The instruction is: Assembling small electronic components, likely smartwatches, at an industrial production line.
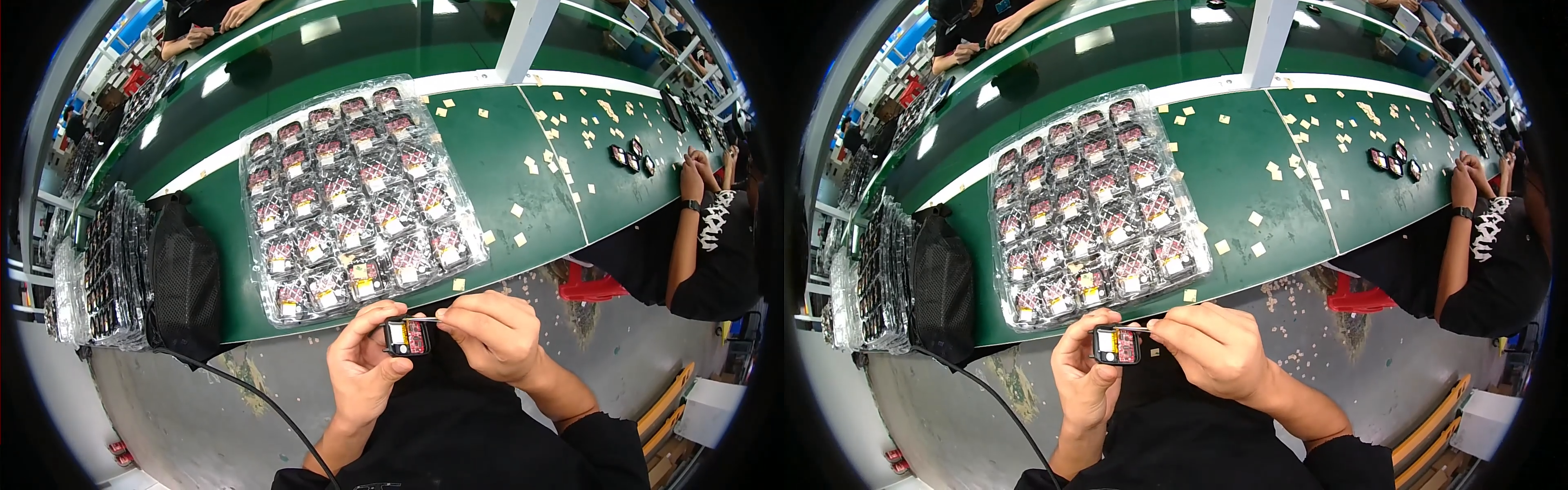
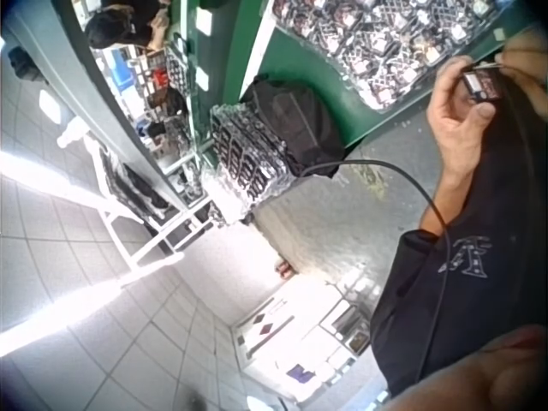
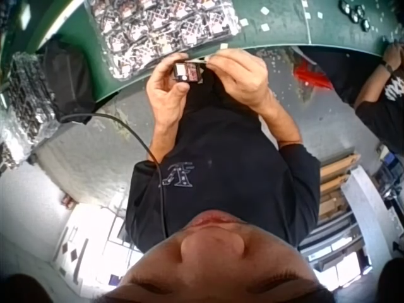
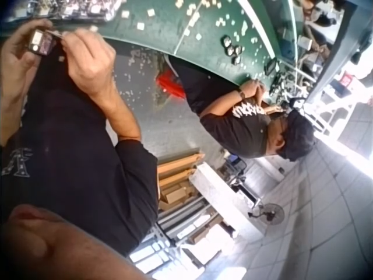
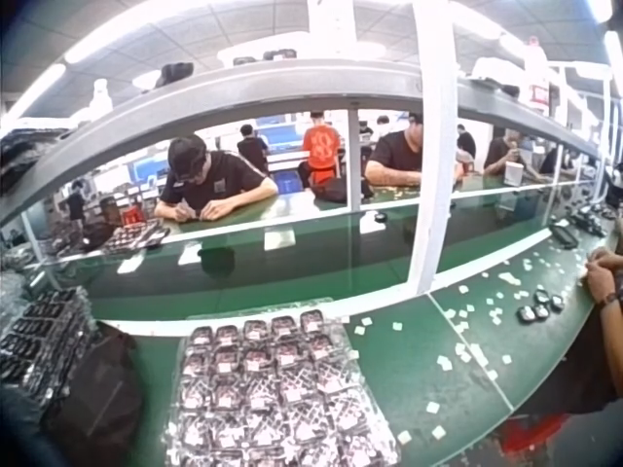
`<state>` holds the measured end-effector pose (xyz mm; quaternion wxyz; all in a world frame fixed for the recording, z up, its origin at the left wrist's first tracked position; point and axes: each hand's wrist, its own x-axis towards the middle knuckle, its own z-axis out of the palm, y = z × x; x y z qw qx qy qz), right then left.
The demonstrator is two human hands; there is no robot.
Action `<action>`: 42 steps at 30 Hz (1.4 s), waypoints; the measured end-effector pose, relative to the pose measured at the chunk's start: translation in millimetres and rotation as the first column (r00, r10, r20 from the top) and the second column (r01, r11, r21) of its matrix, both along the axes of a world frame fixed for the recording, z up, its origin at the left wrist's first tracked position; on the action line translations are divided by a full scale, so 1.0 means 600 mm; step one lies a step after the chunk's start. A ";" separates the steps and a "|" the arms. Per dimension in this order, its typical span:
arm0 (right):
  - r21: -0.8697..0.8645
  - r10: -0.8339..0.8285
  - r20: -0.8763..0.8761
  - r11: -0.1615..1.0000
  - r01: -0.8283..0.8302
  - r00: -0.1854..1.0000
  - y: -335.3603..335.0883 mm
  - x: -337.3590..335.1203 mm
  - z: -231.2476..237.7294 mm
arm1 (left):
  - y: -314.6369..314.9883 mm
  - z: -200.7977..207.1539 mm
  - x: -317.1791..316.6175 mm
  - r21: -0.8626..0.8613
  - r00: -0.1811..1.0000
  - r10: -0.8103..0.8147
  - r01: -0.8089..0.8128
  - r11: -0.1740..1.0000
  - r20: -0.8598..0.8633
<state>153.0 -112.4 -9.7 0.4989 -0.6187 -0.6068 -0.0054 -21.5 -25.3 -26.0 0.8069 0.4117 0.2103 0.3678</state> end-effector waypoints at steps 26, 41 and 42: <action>-0.085 -0.194 -0.139 0.979 0.183 0.971 -0.013 0.065 -0.004 | 0.077 0.012 -0.054 0.950 0.395 0.885 -0.081 0.300 -0.246; -0.309 -0.716 0.061 0.650 0.695 0.696 -0.040 0.276 -0.025 | 0.068 0.012 -0.063 0.903 0.211 0.891 0.256 0.346 -0.402; -0.289 -0.785 0.224 0.513 0.809 0.578 -0.052 0.303 -0.032 | 0.068 0.009 -0.062 0.902 0.226 0.885 0.255 0.349 -0.406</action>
